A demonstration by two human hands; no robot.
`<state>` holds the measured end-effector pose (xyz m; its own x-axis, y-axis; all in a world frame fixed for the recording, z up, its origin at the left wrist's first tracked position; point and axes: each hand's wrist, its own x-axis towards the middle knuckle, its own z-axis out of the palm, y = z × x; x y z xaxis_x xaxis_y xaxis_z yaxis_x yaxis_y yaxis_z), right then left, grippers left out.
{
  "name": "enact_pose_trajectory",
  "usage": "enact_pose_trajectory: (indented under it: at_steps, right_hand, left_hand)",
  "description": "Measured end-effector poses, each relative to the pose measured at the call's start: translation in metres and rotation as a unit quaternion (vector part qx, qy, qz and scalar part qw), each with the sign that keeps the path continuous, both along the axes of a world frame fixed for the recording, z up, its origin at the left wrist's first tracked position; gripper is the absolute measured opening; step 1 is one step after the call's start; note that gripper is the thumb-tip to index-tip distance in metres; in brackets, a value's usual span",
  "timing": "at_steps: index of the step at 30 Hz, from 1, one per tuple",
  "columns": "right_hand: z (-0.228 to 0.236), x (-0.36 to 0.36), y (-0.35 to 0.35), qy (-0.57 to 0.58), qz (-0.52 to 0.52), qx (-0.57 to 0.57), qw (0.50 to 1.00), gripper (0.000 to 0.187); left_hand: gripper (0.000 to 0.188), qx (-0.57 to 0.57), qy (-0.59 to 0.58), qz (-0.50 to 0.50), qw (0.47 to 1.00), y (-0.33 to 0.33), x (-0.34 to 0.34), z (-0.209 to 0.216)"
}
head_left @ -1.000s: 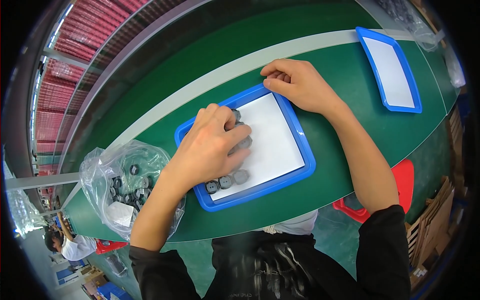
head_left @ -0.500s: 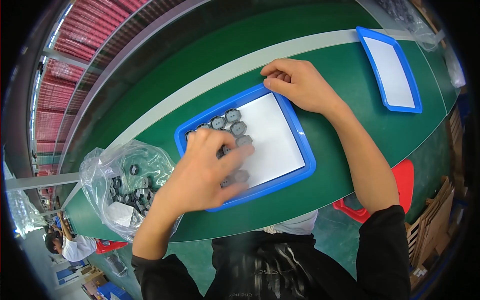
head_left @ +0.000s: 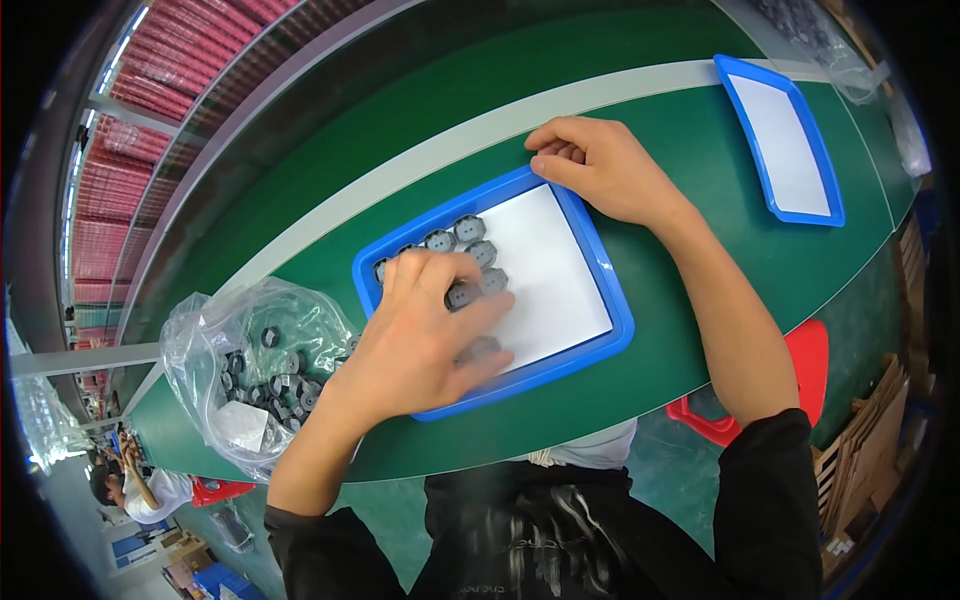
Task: The person places small grey electronic components by hand from a plastic bag into a blue tray grid.
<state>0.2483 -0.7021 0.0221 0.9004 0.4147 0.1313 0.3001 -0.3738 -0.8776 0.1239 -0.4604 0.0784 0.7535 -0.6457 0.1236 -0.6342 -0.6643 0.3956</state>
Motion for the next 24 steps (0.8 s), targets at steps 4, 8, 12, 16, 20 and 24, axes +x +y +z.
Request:
enact_pose_trajectory:
  at_steps: [4,8,12,16,20,24]
  right_hand:
    - [0.001,-0.002,0.001,0.017,-0.006,0.001,1.0,0.027]
    - [0.001,-0.001,0.0,0.013,-0.004,0.001,1.0,0.027]
    - [0.001,0.0,-0.001,0.006,0.005,0.005,1.0,0.026]
    - [0.001,-0.001,0.001,0.007,-0.001,0.003,1.0,0.026]
    - [0.002,-0.001,0.0,0.006,-0.002,-0.002,1.0,0.027]
    - [0.002,-0.001,0.001,0.008,-0.003,-0.003,1.0,0.027]
  left_hand:
    - [0.038,0.021,-0.043,-0.006,0.999,-0.004,0.011,-0.004]
    - [0.035,0.023,-0.041,-0.013,0.999,-0.004,0.015,-0.005]
    - [0.033,-0.006,-0.032,-0.006,0.999,-0.003,0.023,0.001]
    - [0.026,-0.012,-0.04,0.002,0.999,0.001,0.04,-0.008]
    - [0.029,0.015,-0.033,-0.01,0.999,0.004,0.053,-0.008]
    - [0.029,0.015,-0.048,-0.025,0.998,0.004,0.059,-0.008]
